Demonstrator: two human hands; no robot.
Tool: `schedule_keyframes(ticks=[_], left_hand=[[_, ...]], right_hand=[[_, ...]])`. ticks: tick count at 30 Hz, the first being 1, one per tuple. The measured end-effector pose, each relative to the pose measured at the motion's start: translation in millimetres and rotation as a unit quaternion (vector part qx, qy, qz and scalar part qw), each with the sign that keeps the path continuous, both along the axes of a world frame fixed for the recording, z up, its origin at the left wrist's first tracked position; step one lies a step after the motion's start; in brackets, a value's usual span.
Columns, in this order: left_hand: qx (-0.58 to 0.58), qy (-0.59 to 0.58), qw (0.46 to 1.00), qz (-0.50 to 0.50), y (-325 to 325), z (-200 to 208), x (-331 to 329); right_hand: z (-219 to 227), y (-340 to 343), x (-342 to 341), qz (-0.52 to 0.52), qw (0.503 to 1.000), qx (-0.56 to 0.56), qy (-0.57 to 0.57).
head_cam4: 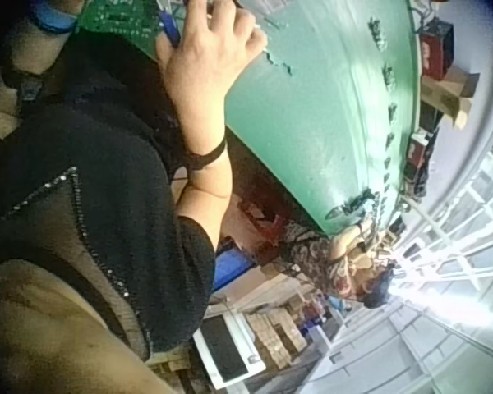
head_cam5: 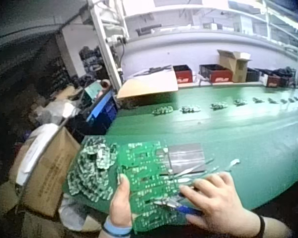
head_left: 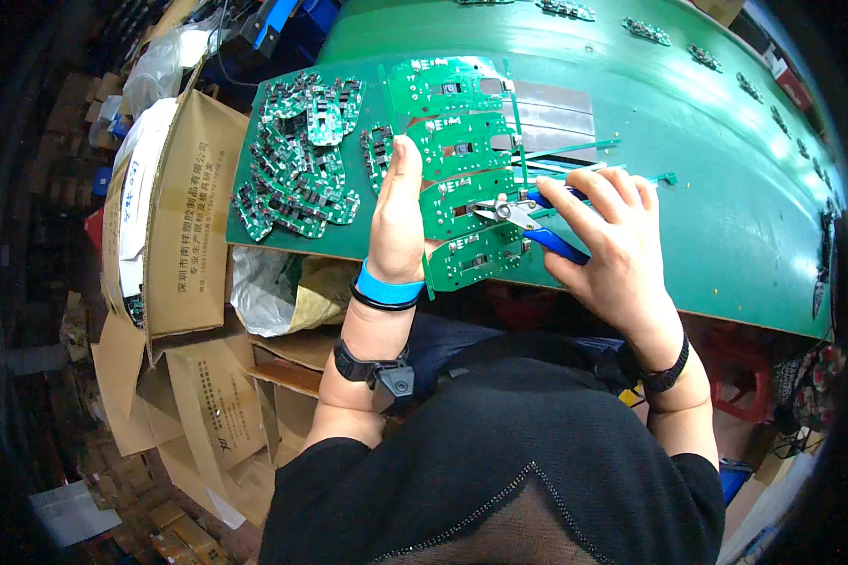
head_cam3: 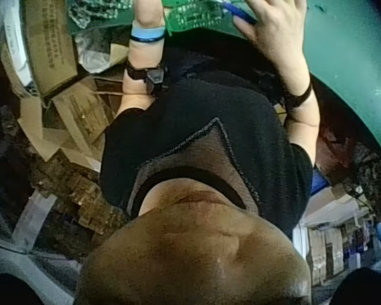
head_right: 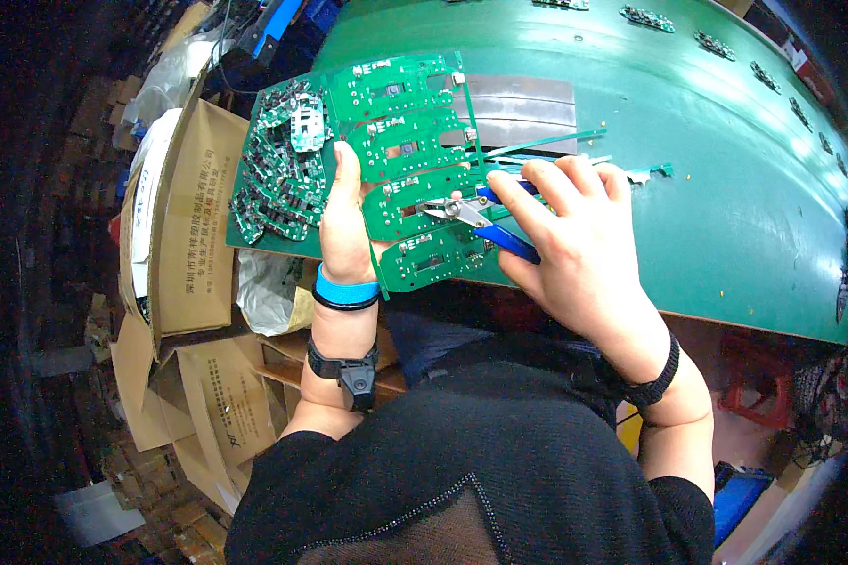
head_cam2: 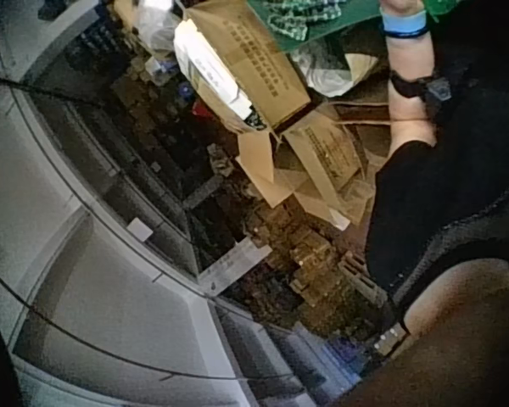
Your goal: Separating and trimming printed circuit boards using pliers at an assembly line.
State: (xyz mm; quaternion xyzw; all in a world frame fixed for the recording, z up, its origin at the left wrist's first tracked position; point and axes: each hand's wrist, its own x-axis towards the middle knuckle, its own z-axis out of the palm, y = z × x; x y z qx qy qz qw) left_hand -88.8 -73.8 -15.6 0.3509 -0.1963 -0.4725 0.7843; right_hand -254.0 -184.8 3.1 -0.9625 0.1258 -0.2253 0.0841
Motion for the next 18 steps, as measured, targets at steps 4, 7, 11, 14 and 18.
schedule_keyframes(ticks=[4,7,11,14,18], left_hand=[[0.002,-0.003,1.000,-0.003,-0.6,-1.9,2.1],[0.006,-0.011,1.000,-0.008,0.0,-1.4,3.1],[0.007,0.000,1.000,-0.007,-0.7,-0.2,3.2],[0.007,0.009,1.000,-0.005,0.7,-0.2,4.3],[0.040,-0.018,0.999,0.032,2.0,2.3,1.1]], right_hand=[[-3.4,-0.9,0.5,-0.001,1.000,0.001,0.009],[0.4,-0.1,1.1,0.003,0.999,-0.028,-0.016],[2.2,-3.0,0.8,0.011,0.999,-0.046,-0.018],[0.3,-3.4,2.6,0.020,0.999,-0.047,-0.006],[1.1,-7.3,0.9,0.011,0.999,-0.018,-0.050]])
